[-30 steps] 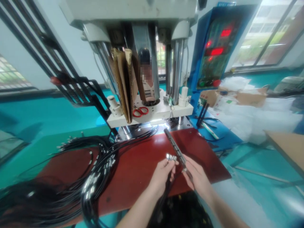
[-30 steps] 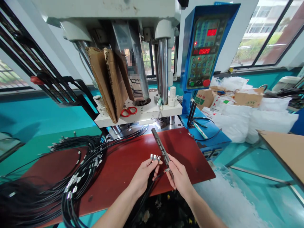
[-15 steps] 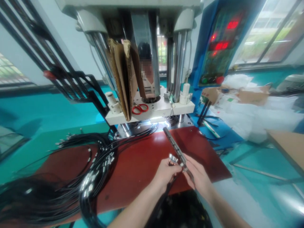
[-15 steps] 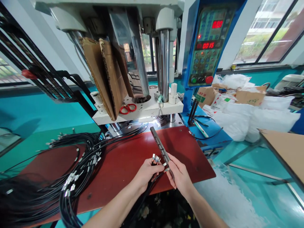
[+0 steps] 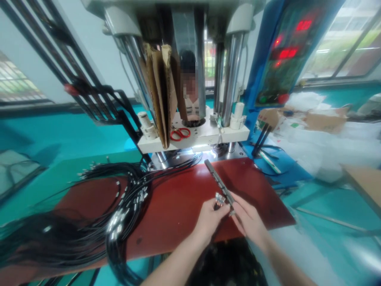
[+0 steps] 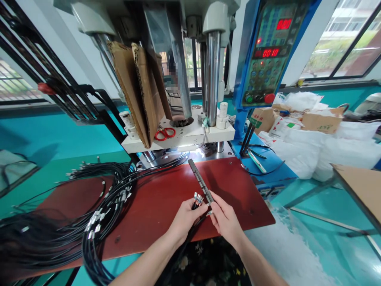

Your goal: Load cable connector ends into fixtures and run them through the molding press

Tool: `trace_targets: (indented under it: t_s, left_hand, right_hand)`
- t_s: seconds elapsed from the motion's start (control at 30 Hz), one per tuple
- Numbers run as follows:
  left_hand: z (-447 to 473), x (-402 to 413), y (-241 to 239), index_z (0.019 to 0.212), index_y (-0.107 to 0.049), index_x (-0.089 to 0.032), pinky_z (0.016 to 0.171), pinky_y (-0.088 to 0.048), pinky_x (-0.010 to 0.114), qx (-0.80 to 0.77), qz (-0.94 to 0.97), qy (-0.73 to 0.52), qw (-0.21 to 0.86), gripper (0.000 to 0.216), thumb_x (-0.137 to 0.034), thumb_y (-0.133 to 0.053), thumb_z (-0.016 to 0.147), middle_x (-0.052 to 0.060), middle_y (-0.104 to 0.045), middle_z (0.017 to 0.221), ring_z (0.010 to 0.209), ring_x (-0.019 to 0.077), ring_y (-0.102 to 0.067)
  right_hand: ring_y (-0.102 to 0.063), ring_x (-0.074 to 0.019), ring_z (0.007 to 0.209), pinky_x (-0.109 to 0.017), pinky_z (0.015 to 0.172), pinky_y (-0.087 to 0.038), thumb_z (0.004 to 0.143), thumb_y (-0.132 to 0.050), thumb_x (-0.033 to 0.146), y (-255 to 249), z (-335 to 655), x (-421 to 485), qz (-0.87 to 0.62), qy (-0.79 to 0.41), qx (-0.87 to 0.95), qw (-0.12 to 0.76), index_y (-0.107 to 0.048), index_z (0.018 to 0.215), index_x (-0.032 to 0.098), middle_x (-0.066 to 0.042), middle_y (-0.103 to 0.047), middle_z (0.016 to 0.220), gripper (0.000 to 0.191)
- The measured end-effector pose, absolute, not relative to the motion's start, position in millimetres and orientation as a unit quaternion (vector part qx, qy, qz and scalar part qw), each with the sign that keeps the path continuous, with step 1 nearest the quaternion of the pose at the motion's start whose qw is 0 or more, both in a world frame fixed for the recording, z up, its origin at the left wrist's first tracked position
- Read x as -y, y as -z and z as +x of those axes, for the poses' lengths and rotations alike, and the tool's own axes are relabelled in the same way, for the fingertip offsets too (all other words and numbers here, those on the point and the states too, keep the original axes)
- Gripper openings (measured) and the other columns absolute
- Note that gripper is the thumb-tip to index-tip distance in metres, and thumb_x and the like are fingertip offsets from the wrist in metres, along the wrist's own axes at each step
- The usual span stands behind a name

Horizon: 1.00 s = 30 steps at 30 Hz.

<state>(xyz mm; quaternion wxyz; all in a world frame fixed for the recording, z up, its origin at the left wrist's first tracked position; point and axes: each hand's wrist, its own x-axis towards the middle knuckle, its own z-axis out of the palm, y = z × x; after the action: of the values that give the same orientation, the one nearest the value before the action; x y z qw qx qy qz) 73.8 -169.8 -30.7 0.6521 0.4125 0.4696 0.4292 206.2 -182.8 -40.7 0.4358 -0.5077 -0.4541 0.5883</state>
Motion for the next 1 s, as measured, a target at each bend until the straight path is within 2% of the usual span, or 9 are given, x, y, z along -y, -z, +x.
trace_targets:
  t_s: [0.13, 0.27, 0.33, 0.43, 0.53, 0.67, 0.77, 0.9, 1.0]
  left_hand:
    - [68.9, 173.0, 33.8, 0.075, -0.051, -0.015, 0.059, -0.033, 0.02, -0.432, 0.385, -0.479, 0.66, 0.018, -0.026, -0.063, 0.067, -0.003, -0.051, 0.068, 0.061, 0.0074, -0.044]
    - [68.0, 172.3, 33.7, 0.068, -0.047, -0.015, 0.053, -0.029, 0.02, -0.459, 0.394, -0.469, 0.644, 0.022, -0.031, -0.06, 0.071, -0.004, -0.046, 0.061, 0.054, 0.0064, -0.038]
    - [67.9, 172.8, 32.5, 0.068, -0.046, -0.015, 0.052, -0.029, 0.02, -0.466, 0.418, -0.464, 0.626, 0.022, -0.033, -0.058, 0.072, -0.004, -0.044, 0.06, 0.054, 0.0065, -0.036]
    - [68.2, 174.9, 31.0, 0.07, -0.046, -0.015, 0.056, -0.032, 0.02, -0.451, 0.47, -0.464, 0.6, 0.021, -0.028, -0.063, 0.068, -0.005, -0.045, 0.062, 0.059, 0.0074, -0.038]
    - [70.0, 176.2, 30.9, 0.072, -0.049, -0.015, 0.059, -0.033, 0.021, -0.472, 0.513, -0.459, 0.552, 0.02, -0.022, -0.066, 0.063, -0.005, -0.048, 0.064, 0.061, 0.0082, -0.04]
    - [70.2, 174.2, 30.7, 0.069, -0.052, -0.015, 0.059, -0.034, 0.021, -0.494, 0.526, -0.446, 0.529, 0.012, -0.022, -0.061, 0.068, -0.004, -0.05, 0.063, 0.06, 0.0086, -0.041]
    - [63.7, 170.2, 29.5, 0.066, -0.05, -0.015, 0.056, -0.034, 0.021, -0.477, 0.469, -0.467, 0.578, 0.013, -0.024, -0.059, 0.07, -0.004, -0.048, 0.061, 0.056, 0.0075, -0.041]
    - [51.3, 163.6, 30.5, 0.065, -0.044, -0.016, 0.05, -0.033, 0.021, -0.396, 0.345, -0.475, 0.706, 0.02, -0.025, -0.062, 0.068, -0.004, -0.045, 0.056, 0.05, 0.0067, -0.04]
    - [48.0, 159.7, 33.4, 0.064, -0.043, -0.016, 0.044, -0.029, 0.019, -0.373, 0.288, -0.47, 0.746, 0.023, -0.027, -0.063, 0.067, -0.003, -0.045, 0.057, 0.048, 0.0061, -0.039]
  right_hand:
    - [-0.03, -0.0041, 0.029, -0.014, 0.028, -0.021, 0.08, -0.048, 0.048, 36.6, 207.7, 183.0, -0.511, -0.587, 0.441, 0.447, -0.042, 0.125, 0.014, 0.008, -0.042, 0.04, 0.057]
    - [-0.029, -0.0039, 0.029, -0.014, 0.028, -0.022, 0.082, -0.047, 0.046, 36.1, 208.0, 184.0, -0.503, -0.582, 0.454, 0.449, -0.042, 0.125, 0.012, 0.009, -0.04, 0.038, 0.054]
    - [-0.03, -0.0036, 0.03, -0.014, 0.028, -0.023, 0.083, -0.047, 0.044, 36.2, 207.6, 184.6, -0.501, -0.585, 0.452, 0.45, -0.043, 0.124, 0.013, 0.007, -0.043, 0.041, 0.052]
    - [-0.031, -0.0031, 0.031, -0.013, 0.029, -0.023, 0.084, -0.045, 0.043, 35.7, 207.1, 185.3, -0.503, -0.578, 0.457, 0.452, -0.044, 0.123, 0.015, 0.006, -0.046, 0.044, 0.048]
    - [-0.029, -0.0031, 0.03, -0.013, 0.029, -0.022, 0.085, -0.044, 0.043, 33.4, 206.0, 185.8, -0.505, -0.566, 0.473, 0.448, -0.046, 0.122, 0.015, 0.008, -0.04, 0.037, 0.047]
    - [-0.029, -0.0029, 0.03, -0.014, 0.029, -0.022, 0.081, -0.048, 0.046, 27.4, 203.4, 187.1, -0.517, -0.575, 0.444, 0.453, -0.045, 0.123, 0.013, 0.007, -0.043, 0.04, 0.053]
    - [-0.03, -0.003, 0.03, -0.013, 0.029, -0.023, 0.08, -0.049, 0.046, 24.7, 202.8, 187.9, -0.519, -0.585, 0.427, 0.454, -0.044, 0.123, 0.014, 0.008, -0.042, 0.04, 0.054]
    - [-0.031, -0.0022, 0.031, -0.013, 0.029, -0.023, 0.081, -0.049, 0.045, 29.7, 205.5, 187.0, -0.506, -0.592, 0.431, 0.456, -0.045, 0.123, 0.015, 0.007, -0.044, 0.044, 0.051]
    - [-0.031, -0.0026, 0.031, -0.013, 0.028, -0.023, 0.081, -0.049, 0.046, 36.8, 208.1, 185.4, -0.497, -0.594, 0.443, 0.452, -0.045, 0.123, 0.016, 0.007, -0.043, 0.045, 0.051]
